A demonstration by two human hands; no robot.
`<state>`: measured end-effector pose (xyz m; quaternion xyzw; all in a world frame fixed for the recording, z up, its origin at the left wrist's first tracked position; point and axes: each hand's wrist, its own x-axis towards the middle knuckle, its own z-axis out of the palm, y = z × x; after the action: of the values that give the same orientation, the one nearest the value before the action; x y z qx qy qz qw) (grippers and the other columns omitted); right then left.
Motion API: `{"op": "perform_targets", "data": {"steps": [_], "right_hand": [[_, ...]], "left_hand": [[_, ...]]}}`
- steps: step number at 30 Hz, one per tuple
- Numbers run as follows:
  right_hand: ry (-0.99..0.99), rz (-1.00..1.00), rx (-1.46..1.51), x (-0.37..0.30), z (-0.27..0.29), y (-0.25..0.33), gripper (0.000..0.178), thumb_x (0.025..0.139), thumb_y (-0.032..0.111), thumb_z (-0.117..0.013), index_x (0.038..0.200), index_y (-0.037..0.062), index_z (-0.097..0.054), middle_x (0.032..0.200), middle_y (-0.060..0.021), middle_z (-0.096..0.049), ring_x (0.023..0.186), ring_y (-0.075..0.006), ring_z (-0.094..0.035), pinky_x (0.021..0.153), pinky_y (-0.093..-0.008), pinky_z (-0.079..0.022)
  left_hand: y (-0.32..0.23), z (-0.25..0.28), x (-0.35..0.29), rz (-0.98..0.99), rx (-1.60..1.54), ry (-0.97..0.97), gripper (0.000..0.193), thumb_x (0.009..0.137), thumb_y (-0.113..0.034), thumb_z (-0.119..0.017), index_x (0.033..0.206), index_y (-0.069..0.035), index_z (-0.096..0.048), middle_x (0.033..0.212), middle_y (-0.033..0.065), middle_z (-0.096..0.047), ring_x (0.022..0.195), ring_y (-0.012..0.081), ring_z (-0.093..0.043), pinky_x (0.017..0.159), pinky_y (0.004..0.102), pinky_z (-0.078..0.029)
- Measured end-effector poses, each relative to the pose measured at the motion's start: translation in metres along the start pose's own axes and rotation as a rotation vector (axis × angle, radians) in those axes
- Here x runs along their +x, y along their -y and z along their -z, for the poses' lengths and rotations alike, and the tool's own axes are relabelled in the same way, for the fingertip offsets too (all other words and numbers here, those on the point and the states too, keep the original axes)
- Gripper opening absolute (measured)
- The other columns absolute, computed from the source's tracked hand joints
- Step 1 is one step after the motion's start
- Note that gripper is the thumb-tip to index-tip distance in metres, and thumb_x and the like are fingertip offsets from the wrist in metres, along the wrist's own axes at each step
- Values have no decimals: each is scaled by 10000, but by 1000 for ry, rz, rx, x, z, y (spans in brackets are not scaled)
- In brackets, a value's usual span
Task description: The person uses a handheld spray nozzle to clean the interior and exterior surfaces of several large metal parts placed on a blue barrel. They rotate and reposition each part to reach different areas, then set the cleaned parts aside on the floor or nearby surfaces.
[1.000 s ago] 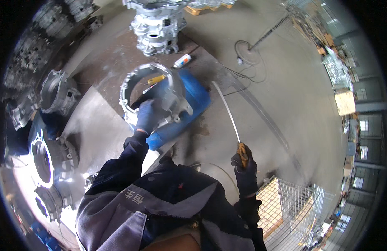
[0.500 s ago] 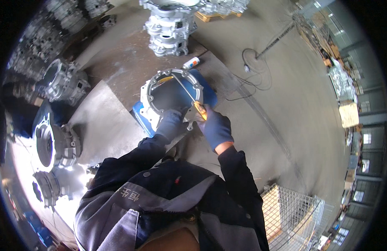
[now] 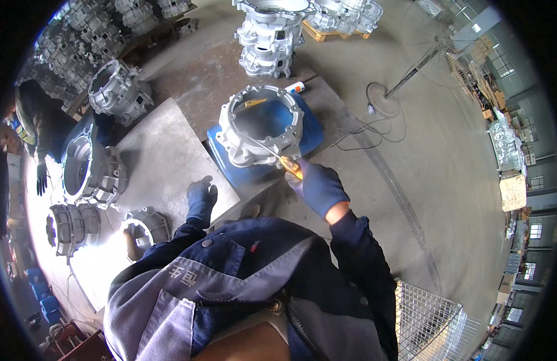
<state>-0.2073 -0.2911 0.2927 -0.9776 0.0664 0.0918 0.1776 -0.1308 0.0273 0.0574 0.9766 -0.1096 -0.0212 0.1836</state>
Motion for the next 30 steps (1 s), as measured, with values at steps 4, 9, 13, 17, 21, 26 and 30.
{"op": "perform_targets", "data": {"steps": [4,9,13,17,21,26,30], "right_hand": [[-60,-37,121,40,-8,5,431,882,416,-662,1144,76,-621,954,-230,-682,875,-435,-650,747,-478,-530],[-172,-123,143,93,-20,-6,388,862,343,-694,1168,115,-623,1011,-212,-688,920,-425,-657,765,-474,-532],[-297,-207,62,85,-28,-38,387,868,402,-677,1109,106,-615,987,-210,-689,918,-422,-657,766,-473,-528],[-299,-306,43,52,-25,-62,387,875,428,-655,1071,96,-621,945,-213,-689,879,-428,-656,743,-481,-525],[-326,-352,52,5,-19,-68,370,879,419,-648,1060,97,-630,923,-206,-689,859,-427,-651,720,-477,-523],[-235,-366,160,-63,-20,-66,395,895,447,-625,1084,100,-623,924,-198,-690,862,-428,-647,730,-474,-524],[-14,-364,607,-104,-31,-71,331,909,256,-663,1164,52,-607,840,-109,-678,737,-247,-674,614,-351,-530]], "left_hand": [[-12,-7,-11,31,-20,-17,217,780,-247,-666,957,-136,-724,795,148,-711,780,353,-690,756,445,-555],[-35,-3,-10,63,-97,73,281,788,-279,-645,1011,-126,-720,902,179,-721,882,349,-694,829,436,-551],[-36,-1,1,-19,-118,24,294,791,-282,-655,1033,-125,-713,801,141,-716,779,335,-696,743,446,-557],[-41,4,38,-88,-19,-7,339,804,-302,-656,1095,-132,-694,845,139,-724,776,347,-692,726,459,-553],[-63,18,84,-215,-26,-55,638,764,-410,-727,1305,-109,-573,1064,180,-705,950,362,-678,847,466,-523],[-98,31,133,-583,32,-41,900,642,-458,-818,1382,-61,-493,1456,173,-474,1323,353,-465,1106,438,-359],[-119,21,159,-744,142,115,886,604,-411,-852,1357,-66,-537,1394,179,-529,1307,362,-480,1084,415,-394]]}}
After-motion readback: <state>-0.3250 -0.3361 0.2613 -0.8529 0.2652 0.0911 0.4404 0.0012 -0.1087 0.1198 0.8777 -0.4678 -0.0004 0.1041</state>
